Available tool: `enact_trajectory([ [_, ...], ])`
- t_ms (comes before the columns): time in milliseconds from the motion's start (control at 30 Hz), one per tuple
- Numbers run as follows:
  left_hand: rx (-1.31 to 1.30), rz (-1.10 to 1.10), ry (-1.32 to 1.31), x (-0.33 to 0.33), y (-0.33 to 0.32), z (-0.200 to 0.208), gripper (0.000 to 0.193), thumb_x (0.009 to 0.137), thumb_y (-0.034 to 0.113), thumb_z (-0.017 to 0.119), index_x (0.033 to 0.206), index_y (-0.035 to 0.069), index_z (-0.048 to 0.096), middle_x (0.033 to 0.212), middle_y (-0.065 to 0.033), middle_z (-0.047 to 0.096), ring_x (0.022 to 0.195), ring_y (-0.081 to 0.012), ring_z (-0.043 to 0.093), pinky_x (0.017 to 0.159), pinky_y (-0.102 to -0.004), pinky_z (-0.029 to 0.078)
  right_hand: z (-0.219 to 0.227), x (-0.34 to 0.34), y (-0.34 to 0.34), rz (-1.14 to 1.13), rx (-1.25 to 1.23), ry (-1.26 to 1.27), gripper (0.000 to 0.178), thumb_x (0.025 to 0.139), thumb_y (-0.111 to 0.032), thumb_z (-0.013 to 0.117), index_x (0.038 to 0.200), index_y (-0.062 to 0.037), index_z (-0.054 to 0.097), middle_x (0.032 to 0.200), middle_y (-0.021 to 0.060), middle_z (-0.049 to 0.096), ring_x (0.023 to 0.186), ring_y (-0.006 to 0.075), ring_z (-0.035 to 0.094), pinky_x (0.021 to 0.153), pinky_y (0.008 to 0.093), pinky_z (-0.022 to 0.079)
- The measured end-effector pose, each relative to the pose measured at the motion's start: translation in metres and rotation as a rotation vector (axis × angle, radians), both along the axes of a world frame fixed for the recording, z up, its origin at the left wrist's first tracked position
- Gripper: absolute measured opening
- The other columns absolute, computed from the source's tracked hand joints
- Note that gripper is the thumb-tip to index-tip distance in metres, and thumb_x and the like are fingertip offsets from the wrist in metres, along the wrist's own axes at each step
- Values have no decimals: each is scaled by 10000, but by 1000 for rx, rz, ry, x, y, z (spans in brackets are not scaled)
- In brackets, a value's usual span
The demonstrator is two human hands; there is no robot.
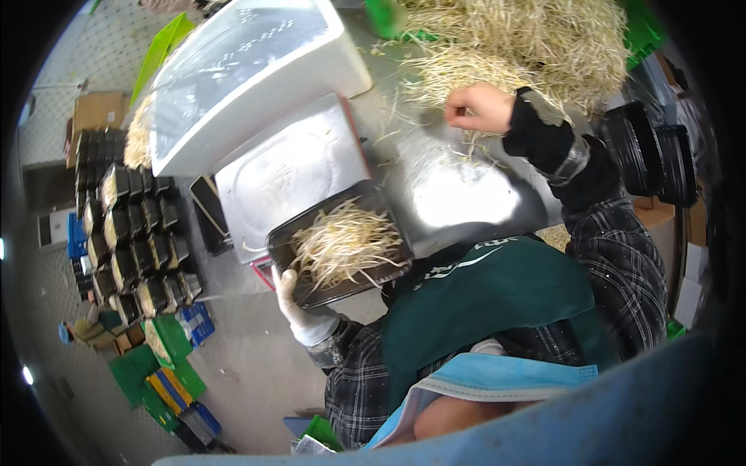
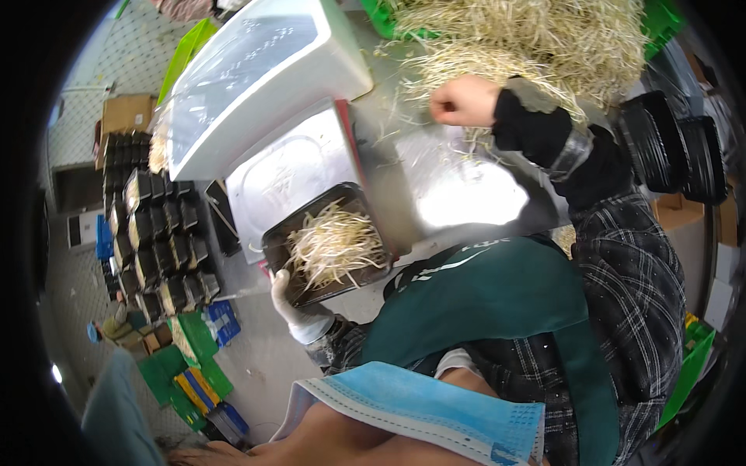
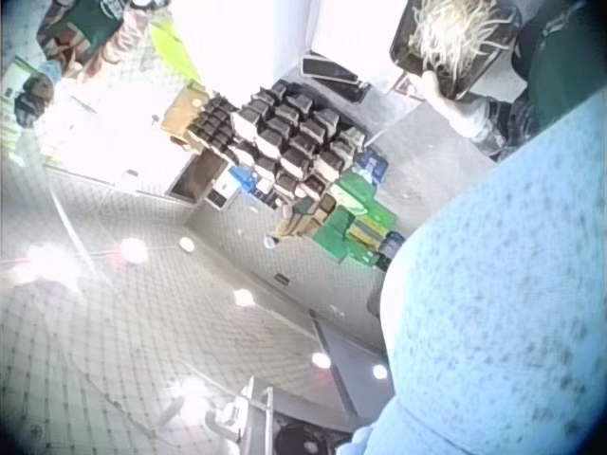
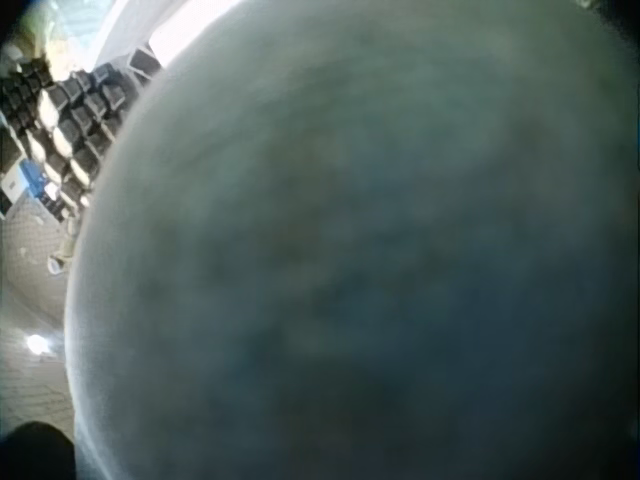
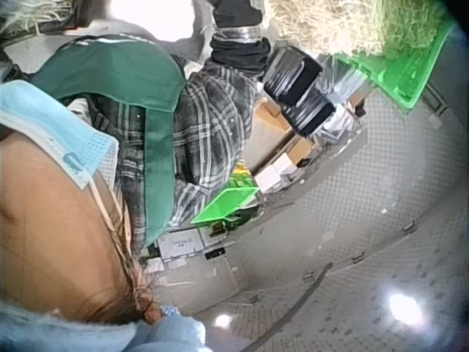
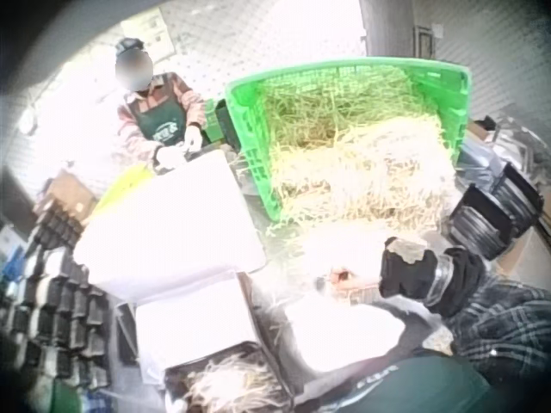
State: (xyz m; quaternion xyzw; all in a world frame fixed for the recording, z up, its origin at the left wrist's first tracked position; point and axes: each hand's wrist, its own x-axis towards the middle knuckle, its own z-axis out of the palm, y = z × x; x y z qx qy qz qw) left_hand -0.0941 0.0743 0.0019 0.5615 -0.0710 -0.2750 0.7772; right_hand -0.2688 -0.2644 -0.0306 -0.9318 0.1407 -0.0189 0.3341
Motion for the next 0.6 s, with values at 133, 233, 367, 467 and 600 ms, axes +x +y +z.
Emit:
enact_trajectory([
  [133,-50,26,87,12,23,-11,511,745,255,517,1180,-5,457,1067,-146,567,969,-261,546,871,-366,411,6,107,50,52,-77,-184,73,770,-150,537,791,-83,560,749,71,571,676,258,568,605,353,449],
  [233,-114,19,46,20,37,-12,529,743,241,512,1199,-15,429,1104,-166,540,998,-268,533,890,-385,402,3,170,73,49,-99,-389,152,773,-104,514,908,-79,578,853,93,585,766,265,579,680,348,461],
  [367,-111,152,-100,16,41,-1,556,738,211,543,1216,-16,373,1129,-161,501,1003,-277,522,875,-395,423,21,168,71,87,-1,-496,164,773,-110,546,930,-70,575,837,82,581,732,212,579,635,305,471],
  [467,-265,99,-74,29,42,1,535,737,176,508,1211,-28,370,1123,-202,497,986,-305,542,828,-419,470,17,107,42,74,-88,-475,158,781,-128,562,919,-52,573,770,75,566,674,185,563,614,291,466],
  [600,13,30,-250,39,-4,2,435,771,166,481,1170,-4,447,1036,-102,549,909,-188,539,803,-310,423,-27,6,14,-214,156,-69,104,783,-146,565,787,-47,533,650,11,494,602,91,463,565,253,412],
])
